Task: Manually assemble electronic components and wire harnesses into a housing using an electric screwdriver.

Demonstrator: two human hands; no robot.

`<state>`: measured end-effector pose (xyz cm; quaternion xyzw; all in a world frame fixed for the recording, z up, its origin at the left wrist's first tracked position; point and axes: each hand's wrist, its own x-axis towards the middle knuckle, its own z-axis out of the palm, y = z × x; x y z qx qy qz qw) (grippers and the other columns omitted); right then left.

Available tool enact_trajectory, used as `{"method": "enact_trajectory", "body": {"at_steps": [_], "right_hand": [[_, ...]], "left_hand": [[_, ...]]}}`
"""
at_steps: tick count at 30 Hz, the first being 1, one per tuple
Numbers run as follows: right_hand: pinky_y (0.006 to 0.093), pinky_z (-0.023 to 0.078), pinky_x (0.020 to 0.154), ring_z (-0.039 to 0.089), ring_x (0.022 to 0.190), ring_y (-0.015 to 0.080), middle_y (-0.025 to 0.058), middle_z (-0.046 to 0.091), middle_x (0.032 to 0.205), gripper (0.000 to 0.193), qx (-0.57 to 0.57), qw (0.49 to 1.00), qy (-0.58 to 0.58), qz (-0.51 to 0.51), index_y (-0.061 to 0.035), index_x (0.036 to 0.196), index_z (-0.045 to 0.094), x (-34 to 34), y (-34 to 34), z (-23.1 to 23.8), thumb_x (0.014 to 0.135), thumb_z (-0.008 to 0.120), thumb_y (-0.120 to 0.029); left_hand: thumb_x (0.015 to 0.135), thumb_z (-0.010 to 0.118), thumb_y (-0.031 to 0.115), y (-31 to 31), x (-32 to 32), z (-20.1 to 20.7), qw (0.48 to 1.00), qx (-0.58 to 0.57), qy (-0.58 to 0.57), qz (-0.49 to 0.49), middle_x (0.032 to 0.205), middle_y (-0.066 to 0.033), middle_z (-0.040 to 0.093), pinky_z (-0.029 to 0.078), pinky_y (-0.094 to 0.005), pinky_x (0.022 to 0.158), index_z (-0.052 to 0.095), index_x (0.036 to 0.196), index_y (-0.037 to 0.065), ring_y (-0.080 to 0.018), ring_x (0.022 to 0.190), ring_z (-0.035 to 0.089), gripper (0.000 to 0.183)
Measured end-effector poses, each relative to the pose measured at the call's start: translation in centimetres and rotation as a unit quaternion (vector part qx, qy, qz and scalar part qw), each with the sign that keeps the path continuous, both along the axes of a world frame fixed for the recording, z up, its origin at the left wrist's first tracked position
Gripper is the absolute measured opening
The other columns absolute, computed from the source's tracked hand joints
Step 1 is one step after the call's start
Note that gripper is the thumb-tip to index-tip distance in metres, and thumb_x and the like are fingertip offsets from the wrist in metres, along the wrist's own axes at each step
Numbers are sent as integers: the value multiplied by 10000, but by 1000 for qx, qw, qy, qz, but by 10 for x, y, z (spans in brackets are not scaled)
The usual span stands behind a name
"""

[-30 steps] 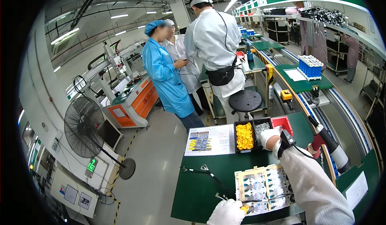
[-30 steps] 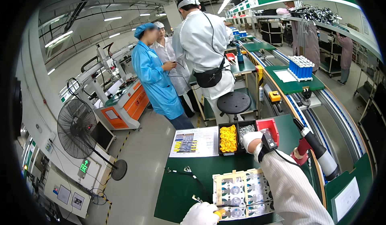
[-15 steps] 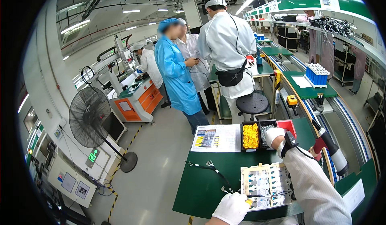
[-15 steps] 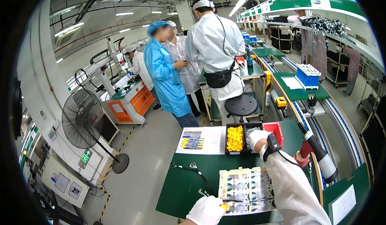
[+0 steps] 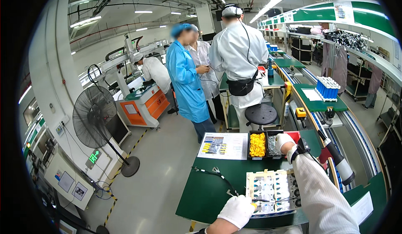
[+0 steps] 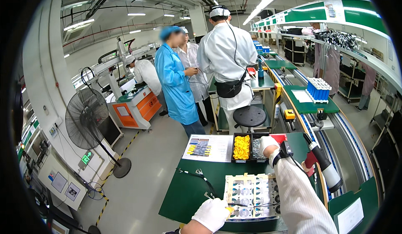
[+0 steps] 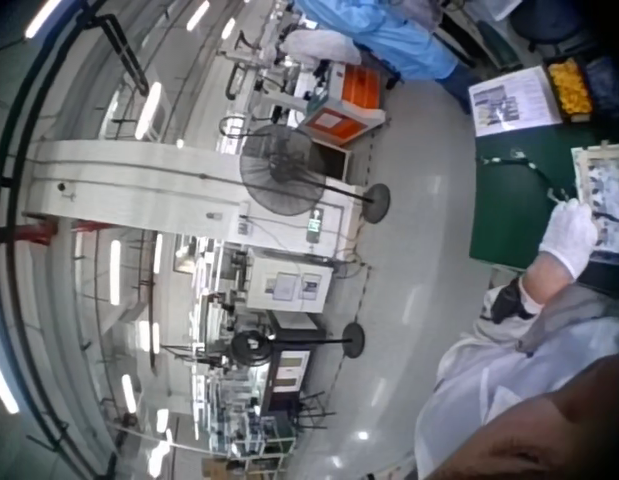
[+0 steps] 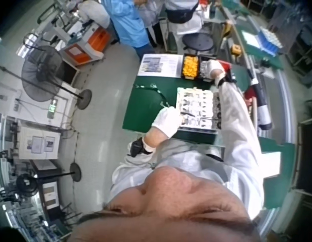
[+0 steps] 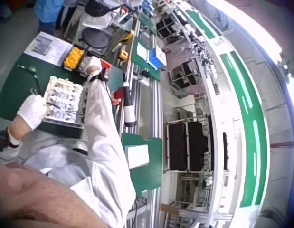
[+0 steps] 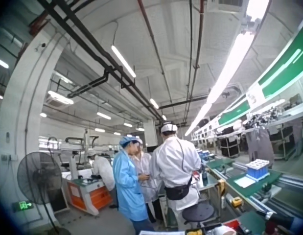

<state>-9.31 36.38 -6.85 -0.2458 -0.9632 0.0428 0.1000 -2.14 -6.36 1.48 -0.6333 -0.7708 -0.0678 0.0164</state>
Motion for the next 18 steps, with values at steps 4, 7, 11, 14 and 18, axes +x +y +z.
{"method": "enact_trajectory", "body": {"at_steps": [4, 7, 11, 14, 18], "right_hand": [[417, 604, 835, 764, 890, 390, 232, 772, 934, 202, -26, 996, 90, -7, -39, 1016, 818, 15, 7, 30, 849, 743, -125], [378, 592, 840, 770, 894, 347, 221, 777, 945, 208, -119, 978, 171, 7, -44, 1053, 814, 20, -10, 54, 869, 755, -119], [320, 574, 840, 753, 893, 232, 164, 791, 1021, 212, -248, 939, 226, 79, -24, 1134, 791, 57, -69, 104, 932, 733, -58], [313, 545, 912, 717, 1003, 240, 111, 748, 1105, 182, -301, 897, 264, 185, -19, 1122, 776, 100, -108, 128, 969, 682, 11], [271, 549, 917, 707, 1009, 214, 124, 719, 1119, 213, -388, 849, 263, 245, 5, 1152, 678, 147, -165, 122, 964, 656, 102]], "left_hand": [[886, 673, 176, 2, 2, 6, 999, 45, -5, -15, 881, -88, 673, 574, -430, 755, 767, 841, 81, -281, 861, 685, 141], [876, 673, 169, -3, 4, 11, 998, 56, -7, -9, 872, -91, 665, 565, -430, 747, 759, 823, 79, -287, 851, 673, 136], [899, 642, 177, -9, -1, 8, 999, 40, -2, -12, 878, -80, 654, 529, -417, 742, 766, 846, 114, -270, 875, 649, 149], [879, 650, 180, -6, -3, 4, 998, 61, -11, -9, 858, -90, 648, 527, -425, 744, 759, 830, 110, -279, 857, 645, 138], [900, 685, 159, -5, 0, 11, 996, 82, -45, -2, 832, -59, 646, 504, -412, 728, 758, 806, 73, -258, 836, 626, 147]]}}
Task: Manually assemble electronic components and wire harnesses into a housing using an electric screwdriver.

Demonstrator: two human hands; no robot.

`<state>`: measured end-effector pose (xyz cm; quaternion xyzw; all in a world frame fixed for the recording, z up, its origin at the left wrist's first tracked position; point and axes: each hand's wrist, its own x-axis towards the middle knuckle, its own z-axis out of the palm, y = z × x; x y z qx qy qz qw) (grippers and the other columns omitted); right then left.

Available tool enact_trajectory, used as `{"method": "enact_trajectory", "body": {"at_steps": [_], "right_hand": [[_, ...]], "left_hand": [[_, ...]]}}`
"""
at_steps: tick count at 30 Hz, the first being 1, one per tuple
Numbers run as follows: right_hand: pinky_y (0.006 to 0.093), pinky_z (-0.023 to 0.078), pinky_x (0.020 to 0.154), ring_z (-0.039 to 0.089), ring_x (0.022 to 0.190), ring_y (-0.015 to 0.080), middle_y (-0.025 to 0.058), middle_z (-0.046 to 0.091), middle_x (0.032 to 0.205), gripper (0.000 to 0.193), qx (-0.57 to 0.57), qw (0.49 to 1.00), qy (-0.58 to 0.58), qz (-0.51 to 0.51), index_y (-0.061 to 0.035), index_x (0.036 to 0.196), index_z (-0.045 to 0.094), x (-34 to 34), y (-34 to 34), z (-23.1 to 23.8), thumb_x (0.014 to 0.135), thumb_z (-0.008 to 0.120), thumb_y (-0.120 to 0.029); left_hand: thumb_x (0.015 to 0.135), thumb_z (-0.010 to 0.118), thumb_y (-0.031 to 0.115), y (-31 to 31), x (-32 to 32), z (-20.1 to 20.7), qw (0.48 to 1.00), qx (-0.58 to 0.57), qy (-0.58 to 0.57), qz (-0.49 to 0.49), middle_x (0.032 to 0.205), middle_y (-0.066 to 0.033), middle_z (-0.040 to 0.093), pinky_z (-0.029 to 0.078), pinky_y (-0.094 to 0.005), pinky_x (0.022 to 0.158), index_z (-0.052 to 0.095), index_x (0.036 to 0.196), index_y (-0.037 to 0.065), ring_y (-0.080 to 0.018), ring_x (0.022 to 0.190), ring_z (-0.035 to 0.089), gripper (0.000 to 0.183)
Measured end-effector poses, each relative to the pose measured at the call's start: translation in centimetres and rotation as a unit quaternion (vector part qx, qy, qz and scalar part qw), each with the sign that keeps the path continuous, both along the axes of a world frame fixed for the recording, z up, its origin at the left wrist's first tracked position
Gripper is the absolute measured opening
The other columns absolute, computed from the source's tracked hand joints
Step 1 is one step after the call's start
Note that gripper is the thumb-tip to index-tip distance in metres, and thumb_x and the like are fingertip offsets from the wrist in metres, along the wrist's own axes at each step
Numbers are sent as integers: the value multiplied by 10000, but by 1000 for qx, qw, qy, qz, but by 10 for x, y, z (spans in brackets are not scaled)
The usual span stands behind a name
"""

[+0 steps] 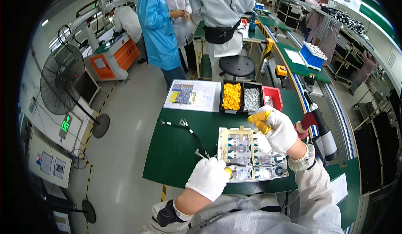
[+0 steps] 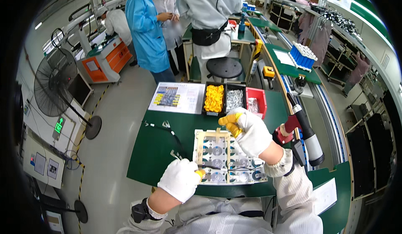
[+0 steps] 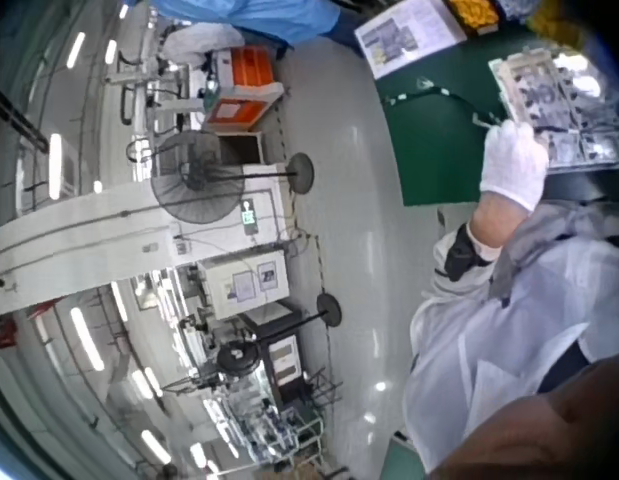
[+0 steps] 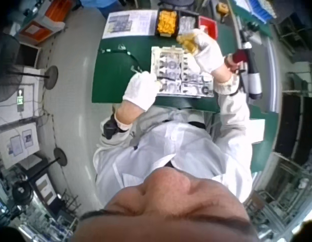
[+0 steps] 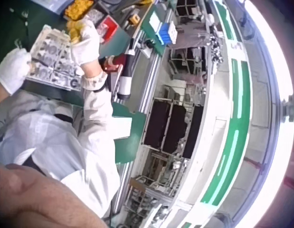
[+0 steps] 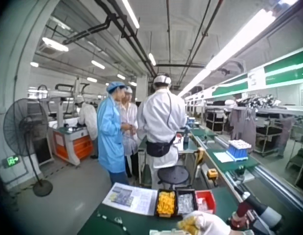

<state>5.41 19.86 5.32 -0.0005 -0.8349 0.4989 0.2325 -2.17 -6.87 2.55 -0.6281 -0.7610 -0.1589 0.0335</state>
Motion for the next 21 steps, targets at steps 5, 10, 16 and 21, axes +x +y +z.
{"method": "enact_trajectory", "body": {"at_steps": [5, 10, 16, 21], "right_hand": [[295, 561, 831, 698, 879, 156, 35, 737, 968, 371, 47, 983, -174, -33, -34, 1233, 680, 41, -58, -17, 886, 764, 67], [325, 577, 805, 721, 870, 228, 85, 744, 966, 251, 68, 995, -72, -14, -48, 1061, 698, 61, -78, -47, 861, 785, 75], [368, 568, 780, 710, 850, 297, 103, 730, 951, 275, 166, 985, -28, 28, -67, 971, 677, 57, -69, -55, 780, 809, 79], [410, 542, 761, 678, 830, 342, 109, 707, 924, 353, 227, 974, -5, 19, -73, 1018, 679, 55, -74, -47, 720, 826, 46]], "left_hand": [[884, 701, 160, 4, -3, -9, 1000, 16, -25, 7, 830, -52, 637, 499, -410, 732, 749, 795, 87, -250, 831, 620, 125], [885, 708, 169, -1, 4, -8, 1000, 26, 0, 5, 826, -51, 630, 500, -406, 741, 741, 779, 96, -246, 834, 621, 133], [878, 709, 167, -1, 2, -14, 999, 48, -13, 7, 824, -57, 629, 502, -409, 740, 734, 765, 89, -248, 831, 621, 140], [859, 709, 160, -1, 2, -12, 999, 46, -14, 9, 827, -61, 632, 507, -415, 736, 732, 758, 87, -251, 831, 624, 127]]}}
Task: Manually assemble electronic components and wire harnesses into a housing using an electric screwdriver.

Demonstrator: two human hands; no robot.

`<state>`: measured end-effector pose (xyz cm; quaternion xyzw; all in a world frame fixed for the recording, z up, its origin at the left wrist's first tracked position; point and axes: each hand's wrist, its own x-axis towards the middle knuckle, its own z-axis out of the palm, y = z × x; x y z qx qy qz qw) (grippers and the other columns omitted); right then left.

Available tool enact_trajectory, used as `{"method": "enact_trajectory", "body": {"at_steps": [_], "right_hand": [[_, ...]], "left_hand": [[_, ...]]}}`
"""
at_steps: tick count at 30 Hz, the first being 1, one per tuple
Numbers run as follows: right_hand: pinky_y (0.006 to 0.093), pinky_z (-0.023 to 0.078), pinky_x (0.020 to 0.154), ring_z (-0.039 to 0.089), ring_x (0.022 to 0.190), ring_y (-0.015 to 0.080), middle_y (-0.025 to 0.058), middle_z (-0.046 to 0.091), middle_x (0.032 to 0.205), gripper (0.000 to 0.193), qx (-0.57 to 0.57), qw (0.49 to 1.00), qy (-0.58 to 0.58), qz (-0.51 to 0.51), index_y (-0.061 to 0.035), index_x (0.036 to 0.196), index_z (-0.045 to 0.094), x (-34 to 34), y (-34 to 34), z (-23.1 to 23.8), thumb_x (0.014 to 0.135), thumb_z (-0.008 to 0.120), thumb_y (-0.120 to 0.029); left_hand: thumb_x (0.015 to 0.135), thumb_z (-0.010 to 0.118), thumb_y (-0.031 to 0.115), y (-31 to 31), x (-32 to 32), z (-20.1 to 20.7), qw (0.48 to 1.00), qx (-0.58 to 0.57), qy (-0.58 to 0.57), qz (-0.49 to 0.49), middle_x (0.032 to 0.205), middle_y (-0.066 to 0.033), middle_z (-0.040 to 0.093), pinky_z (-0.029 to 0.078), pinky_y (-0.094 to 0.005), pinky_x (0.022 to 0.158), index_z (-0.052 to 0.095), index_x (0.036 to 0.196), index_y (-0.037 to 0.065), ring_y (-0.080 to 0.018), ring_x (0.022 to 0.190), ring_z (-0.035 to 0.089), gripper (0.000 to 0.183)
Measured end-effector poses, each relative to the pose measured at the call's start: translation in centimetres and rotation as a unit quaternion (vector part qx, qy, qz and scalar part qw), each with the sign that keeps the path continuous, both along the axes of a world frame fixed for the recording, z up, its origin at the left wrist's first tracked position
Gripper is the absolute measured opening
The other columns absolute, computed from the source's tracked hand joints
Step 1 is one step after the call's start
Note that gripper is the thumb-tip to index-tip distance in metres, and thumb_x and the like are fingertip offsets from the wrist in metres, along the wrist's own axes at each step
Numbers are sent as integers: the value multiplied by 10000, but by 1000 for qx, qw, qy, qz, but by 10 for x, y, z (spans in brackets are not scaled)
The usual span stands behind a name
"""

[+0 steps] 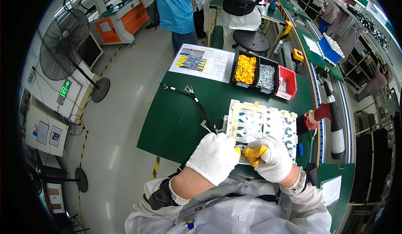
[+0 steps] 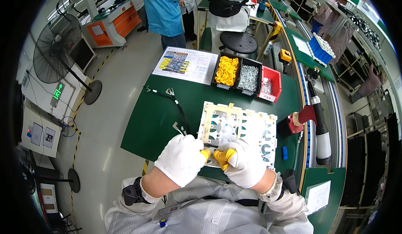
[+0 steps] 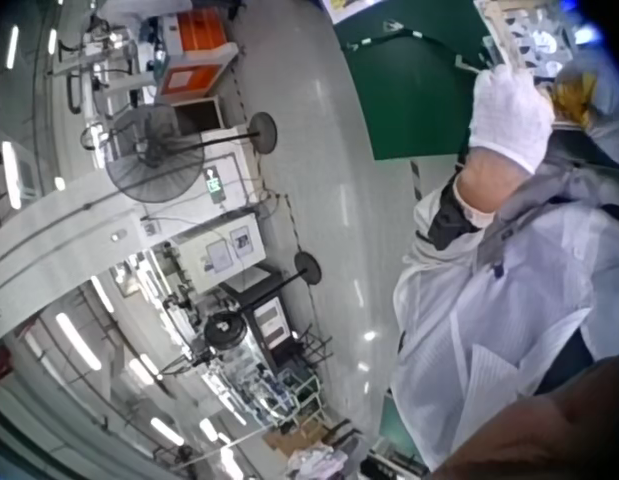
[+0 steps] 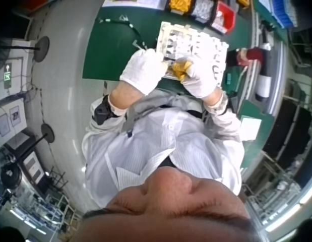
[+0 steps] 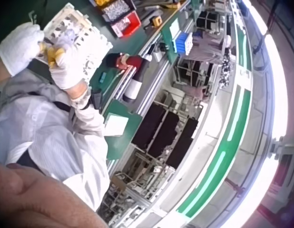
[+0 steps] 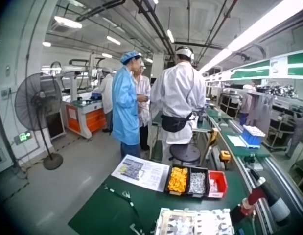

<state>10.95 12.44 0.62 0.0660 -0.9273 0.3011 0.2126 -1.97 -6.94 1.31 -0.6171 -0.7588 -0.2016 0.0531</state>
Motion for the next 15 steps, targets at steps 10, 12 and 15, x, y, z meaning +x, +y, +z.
{"method": "enact_trajectory", "body": {"at_steps": [10, 12, 15], "right_hand": [[427, 545, 777, 676, 845, 359, 119, 711, 942, 361, 73, 997, -24, 12, -82, 1068, 702, -5, -2, 1, 737, 831, -19], [434, 548, 854, 684, 980, 330, 113, 695, 1071, 386, 67, 995, -67, 7, -67, 1090, 682, 3, -1, 0, 723, 779, 4], [425, 550, 863, 684, 973, 324, 118, 706, 1073, 336, 76, 997, -10, 30, -76, 1102, 698, 0, -1, -10, 776, 767, -36]], "left_hand": [[800, 712, 152, 1, -5, -2, 1000, 1, -5, -1, 840, -60, 640, 522, -418, 757, 729, 761, 93, -260, 848, 635, 73], [789, 714, 152, 1, -5, 0, 1000, 15, -5, -19, 848, -59, 640, 521, -419, 754, 726, 765, 95, -261, 850, 634, 63], [767, 719, 142, -2, -5, 4, 1000, 6, -13, -26, 873, -61, 640, 521, -418, 741, 706, 766, 91, -270, 855, 631, 53]]}}
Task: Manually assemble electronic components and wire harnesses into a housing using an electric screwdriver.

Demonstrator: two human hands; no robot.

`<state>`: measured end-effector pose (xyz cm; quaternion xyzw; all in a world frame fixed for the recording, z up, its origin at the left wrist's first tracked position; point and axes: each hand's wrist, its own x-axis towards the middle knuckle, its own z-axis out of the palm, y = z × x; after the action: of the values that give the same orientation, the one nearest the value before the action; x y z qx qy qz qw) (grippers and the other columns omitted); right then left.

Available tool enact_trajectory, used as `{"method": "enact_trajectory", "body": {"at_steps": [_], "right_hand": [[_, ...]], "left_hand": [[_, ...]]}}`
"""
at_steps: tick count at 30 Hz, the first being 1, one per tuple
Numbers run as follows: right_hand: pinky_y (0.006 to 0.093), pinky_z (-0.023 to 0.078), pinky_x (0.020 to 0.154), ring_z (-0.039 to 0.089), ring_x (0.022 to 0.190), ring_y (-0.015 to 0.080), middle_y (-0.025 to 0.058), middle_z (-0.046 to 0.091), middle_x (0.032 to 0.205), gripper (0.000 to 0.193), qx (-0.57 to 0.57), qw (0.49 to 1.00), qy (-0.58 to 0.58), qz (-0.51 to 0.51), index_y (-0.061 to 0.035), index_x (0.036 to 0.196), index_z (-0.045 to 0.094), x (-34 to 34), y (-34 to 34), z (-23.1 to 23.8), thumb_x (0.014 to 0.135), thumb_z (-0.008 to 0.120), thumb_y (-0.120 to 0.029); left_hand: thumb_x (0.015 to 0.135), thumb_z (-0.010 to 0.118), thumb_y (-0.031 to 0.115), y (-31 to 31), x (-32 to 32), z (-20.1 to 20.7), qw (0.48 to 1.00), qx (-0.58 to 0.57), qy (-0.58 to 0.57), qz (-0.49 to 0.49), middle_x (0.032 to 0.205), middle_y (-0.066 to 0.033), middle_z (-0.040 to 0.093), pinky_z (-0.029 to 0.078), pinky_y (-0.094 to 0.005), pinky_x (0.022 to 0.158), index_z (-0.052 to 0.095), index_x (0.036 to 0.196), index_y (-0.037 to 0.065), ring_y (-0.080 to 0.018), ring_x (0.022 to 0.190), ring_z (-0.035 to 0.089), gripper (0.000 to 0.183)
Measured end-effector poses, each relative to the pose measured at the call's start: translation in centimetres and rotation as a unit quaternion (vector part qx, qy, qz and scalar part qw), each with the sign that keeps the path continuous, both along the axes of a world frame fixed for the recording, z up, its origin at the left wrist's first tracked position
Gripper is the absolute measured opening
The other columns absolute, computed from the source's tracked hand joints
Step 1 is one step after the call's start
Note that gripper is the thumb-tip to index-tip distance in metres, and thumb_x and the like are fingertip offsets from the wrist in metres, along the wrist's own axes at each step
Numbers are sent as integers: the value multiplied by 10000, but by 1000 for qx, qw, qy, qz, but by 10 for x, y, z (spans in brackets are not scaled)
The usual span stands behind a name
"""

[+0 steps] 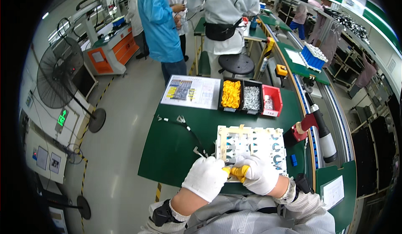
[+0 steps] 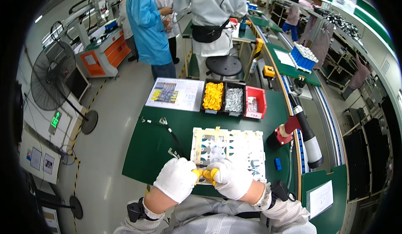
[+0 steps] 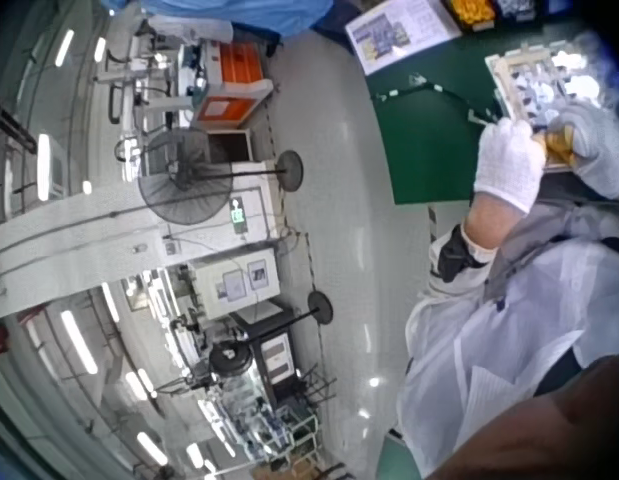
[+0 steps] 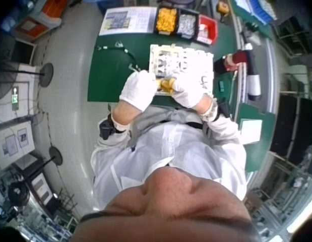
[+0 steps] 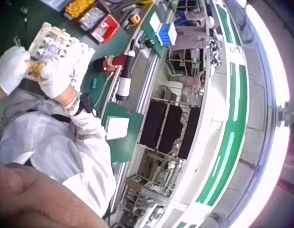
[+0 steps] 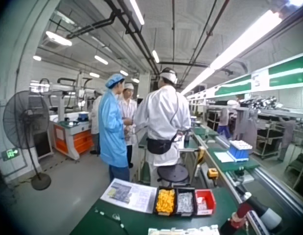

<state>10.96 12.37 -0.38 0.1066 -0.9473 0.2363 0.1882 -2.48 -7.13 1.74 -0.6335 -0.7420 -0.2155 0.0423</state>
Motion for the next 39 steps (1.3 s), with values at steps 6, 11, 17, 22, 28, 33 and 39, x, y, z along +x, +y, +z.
{"method": "enact_trajectory", "body": {"at_steps": [6, 11, 17, 22, 28, 33, 39], "right_hand": [[431, 554, 901, 687, 1033, 348, 142, 700, 1084, 281, -79, 997, -21, 13, -57, 1103, 654, 1, -1, 1, 834, 717, -8], [449, 550, 896, 677, 1019, 374, 174, 690, 1092, 318, -53, 998, -35, -19, -27, 1146, 649, 11, -6, 11, 834, 712, -34], [449, 555, 841, 679, 958, 406, 195, 695, 1019, 320, -89, 994, -66, -25, -21, 1192, 674, 18, -7, 13, 894, 747, -110], [440, 565, 838, 689, 948, 398, 182, 704, 1003, 311, -105, 990, -92, -31, -35, 1216, 684, 24, -7, 27, 918, 736, -109], [387, 579, 880, 700, 1002, 334, 183, 709, 1116, 212, -232, 947, 75, -209, -46, 1099, 767, 62, 26, 25, 890, 738, -23], [381, 550, 968, 663, 1115, 259, 137, 663, 1251, 458, -297, 839, 119, -439, -20, 1327, 647, 81, 86, -17, 885, 743, 52], [403, 531, 1002, 698, 1133, 292, 177, 719, 1210, 494, -196, 806, 222, -512, 26, 1345, 605, 73, 183, -92, 916, 787, -141]], "left_hand": [[766, 724, 155, 3, -3, -6, 999, 35, -23, -21, 886, -73, 646, 510, -428, 750, 747, 779, 79, -283, 863, 635, 81], [729, 759, 179, 8, -7, -11, 999, 32, 10, -22, 891, -64, 649, 506, -426, 737, 756, 796, 81, -282, 857, 637, 119], [774, 709, 152, 15, -1, -3, 997, 82, -6, -11, 806, -142, 635, 523, -488, 679, 693, 760, 92, -351, 782, 629, 64], [746, 726, 168, 18, 0, -1, 999, 40, 4, -10, 793, -135, 629, 522, -492, 663, 684, 748, 89, -355, 777, 625, 90], [818, 726, 223, 25, 4, 7, 1000, -9, 15, 4, 778, -139, 650, 519, -497, 657, 728, 765, 102, -359, 758, 635, 132], [845, 729, 249, 20, 2, 2, 1000, 3, 11, 14, 793, -145, 668, 520, -499, 667, 746, 785, 98, -362, 764, 643, 164], [800, 689, 176, 16, -7, -8, 998, -51, 28, -32, 888, -74, 660, 544, -426, 765, 763, 808, 98, -283, 867, 659, 107]]}}
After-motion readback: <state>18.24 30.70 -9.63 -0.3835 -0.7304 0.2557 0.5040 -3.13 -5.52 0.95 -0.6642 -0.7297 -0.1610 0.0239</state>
